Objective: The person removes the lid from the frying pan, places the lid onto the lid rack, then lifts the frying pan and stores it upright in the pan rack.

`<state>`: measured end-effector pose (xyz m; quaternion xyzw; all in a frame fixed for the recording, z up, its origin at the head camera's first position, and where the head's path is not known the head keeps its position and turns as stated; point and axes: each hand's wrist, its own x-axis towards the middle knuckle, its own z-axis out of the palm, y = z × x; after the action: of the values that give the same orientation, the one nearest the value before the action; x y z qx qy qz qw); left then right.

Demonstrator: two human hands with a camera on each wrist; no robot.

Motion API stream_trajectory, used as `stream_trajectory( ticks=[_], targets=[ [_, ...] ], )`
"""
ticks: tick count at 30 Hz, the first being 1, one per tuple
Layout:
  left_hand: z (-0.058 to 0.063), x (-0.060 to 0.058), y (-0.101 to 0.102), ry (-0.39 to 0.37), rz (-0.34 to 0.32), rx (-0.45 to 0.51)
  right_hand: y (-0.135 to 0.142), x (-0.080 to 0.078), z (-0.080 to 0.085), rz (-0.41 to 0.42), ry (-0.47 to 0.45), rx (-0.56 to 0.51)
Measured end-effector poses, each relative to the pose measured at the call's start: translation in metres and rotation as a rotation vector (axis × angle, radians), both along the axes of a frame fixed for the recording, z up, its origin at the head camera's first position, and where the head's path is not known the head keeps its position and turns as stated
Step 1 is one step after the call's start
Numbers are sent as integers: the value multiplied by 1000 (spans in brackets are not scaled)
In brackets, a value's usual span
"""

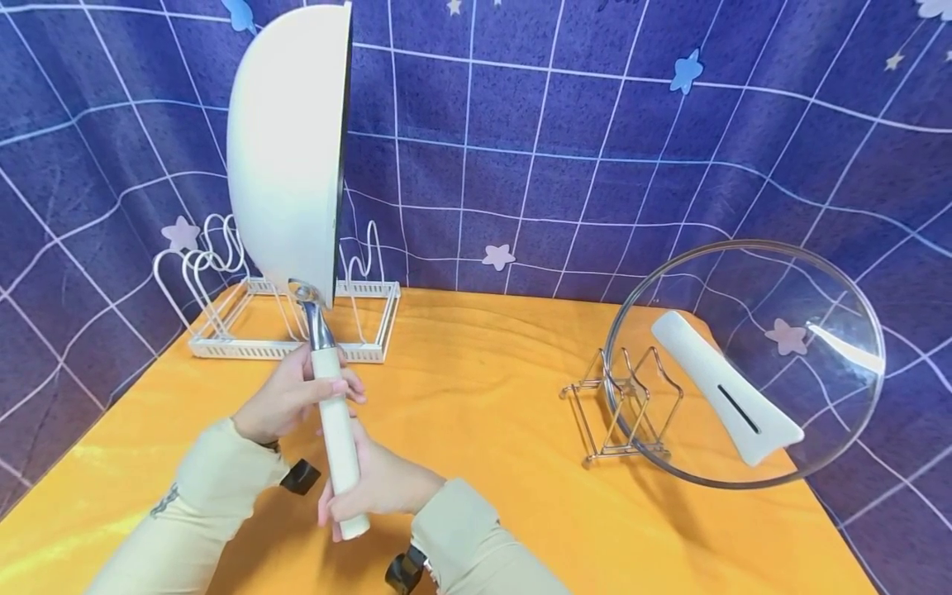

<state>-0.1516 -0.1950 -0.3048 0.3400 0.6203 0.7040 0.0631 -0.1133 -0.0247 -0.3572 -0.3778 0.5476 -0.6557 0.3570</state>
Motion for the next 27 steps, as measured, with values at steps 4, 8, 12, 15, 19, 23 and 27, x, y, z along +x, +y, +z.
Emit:
stream_trajectory(
  ticks=[4,8,12,15,19,23,27],
  targets=[
    [-4,0,1,-24,-25,38,0,1,-2,-8,-40,-13],
    [-8,0,0,-39,-38,55,-1,2,-5,-20,-77,-12],
    [-11,0,-2,-46,-56,71,-3,4,-8,-25,-85,-18],
    [-13,-1,-3,-54,-61,75,-5,4,-9,-33,-84,-23],
    [-13,-2,-3,-70,-60,61,-4,4,-9,-47,-74,-16],
    [-12,-2,-3,-76,-57,18,-1,3,-11,-55,-63,-2],
    [-10,-3,-3,-73,-43,-35,2,3,-12,-53,-74,5]
  ],
)
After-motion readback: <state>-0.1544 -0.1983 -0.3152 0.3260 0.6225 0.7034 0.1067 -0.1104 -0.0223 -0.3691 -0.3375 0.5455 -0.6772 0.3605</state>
